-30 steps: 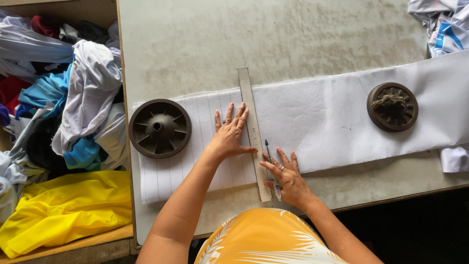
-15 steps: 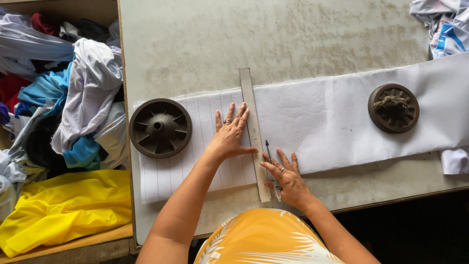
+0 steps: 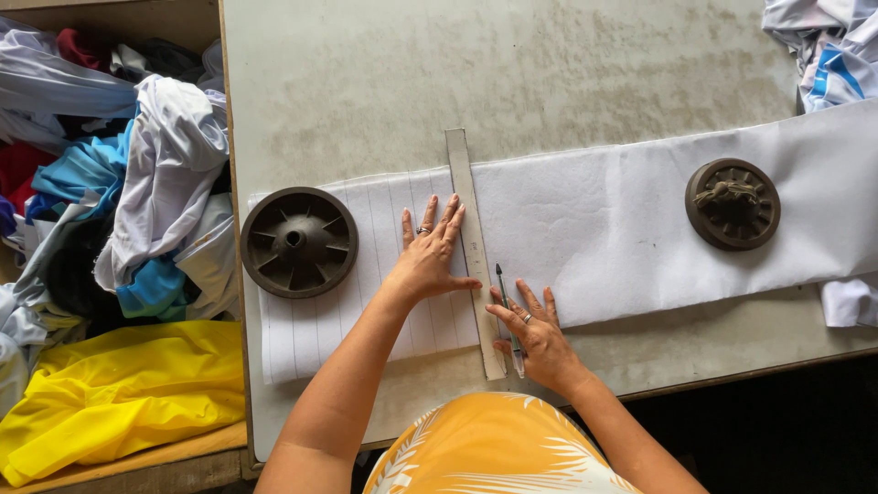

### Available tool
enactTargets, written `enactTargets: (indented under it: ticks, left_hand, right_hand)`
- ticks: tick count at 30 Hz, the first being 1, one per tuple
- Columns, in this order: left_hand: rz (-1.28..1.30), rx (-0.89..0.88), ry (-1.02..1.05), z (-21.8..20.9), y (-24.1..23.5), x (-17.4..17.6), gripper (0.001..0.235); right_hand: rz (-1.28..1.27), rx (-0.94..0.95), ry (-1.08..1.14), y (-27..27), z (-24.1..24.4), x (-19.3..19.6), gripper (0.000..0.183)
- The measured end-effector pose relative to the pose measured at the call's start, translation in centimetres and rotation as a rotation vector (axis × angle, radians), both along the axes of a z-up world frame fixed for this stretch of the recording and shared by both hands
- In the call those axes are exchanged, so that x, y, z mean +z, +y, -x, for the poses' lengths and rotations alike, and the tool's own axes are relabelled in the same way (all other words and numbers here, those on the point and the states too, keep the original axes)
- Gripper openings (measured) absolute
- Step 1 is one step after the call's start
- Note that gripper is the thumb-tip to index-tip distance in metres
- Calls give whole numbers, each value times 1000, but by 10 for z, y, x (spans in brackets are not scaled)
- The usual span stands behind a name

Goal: Marking parallel lines on a strip of white fabric using a ruler and pen, followed by cutting the fabric with scissors.

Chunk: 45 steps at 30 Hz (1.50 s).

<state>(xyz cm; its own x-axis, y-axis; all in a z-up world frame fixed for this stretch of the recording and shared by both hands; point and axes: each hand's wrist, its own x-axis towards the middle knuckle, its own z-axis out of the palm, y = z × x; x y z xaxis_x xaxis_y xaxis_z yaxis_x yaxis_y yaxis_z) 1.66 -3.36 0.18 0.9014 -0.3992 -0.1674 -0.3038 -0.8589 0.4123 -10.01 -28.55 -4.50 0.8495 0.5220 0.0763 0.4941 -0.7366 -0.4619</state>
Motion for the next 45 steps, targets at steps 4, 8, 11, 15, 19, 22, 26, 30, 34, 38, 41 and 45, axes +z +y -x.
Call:
enactTargets:
  ticks: [4, 8, 11, 15, 19, 22, 26, 30, 34, 38, 41, 45]
  left_hand:
    - [-5, -2, 0, 0, 0, 0, 137]
    - [2, 0, 2, 0, 0, 1, 137]
    - [-4, -1, 2, -1, 0, 1, 137]
    - [0, -4, -9, 0, 0, -1, 137]
    - [-16, -12, -18, 0, 0, -1, 135]
    - [-18, -9, -17, 0, 0, 0, 135]
    - [-18, -12, -3, 0, -1, 6, 135]
    - [-64, -10, 21, -4, -5, 10, 137]
    - [-92, 13, 77, -6, -14, 20, 139]
    - [-232, -9, 125, -7, -25, 34, 147]
    - [-314, -35, 153, -10, -32, 42, 148]
    - [-418, -96, 181, -14, -38, 41, 150]
  right_hand:
    - [0, 0, 10, 1, 0, 4, 65]
    - [3, -3, 12, 1, 0, 2, 64]
    - [7, -3, 15, 0, -1, 0, 65]
    - [18, 2, 10, -1, 0, 0, 65]
    - [6, 3, 21, -1, -1, 0, 65]
    - [8, 6, 6, -1, 0, -1, 65]
    - [1, 6, 4, -2, 0, -3, 64]
    - [6, 1, 0, 0, -1, 1, 64]
    - [11, -9, -6, 2, 1, 5, 64]
    - [16, -10, -9, 2, -3, 12, 63]
    - [-75, -41, 3, 5, -28, 21, 54]
    - [-350, -100, -16, 13, -87, 12, 53]
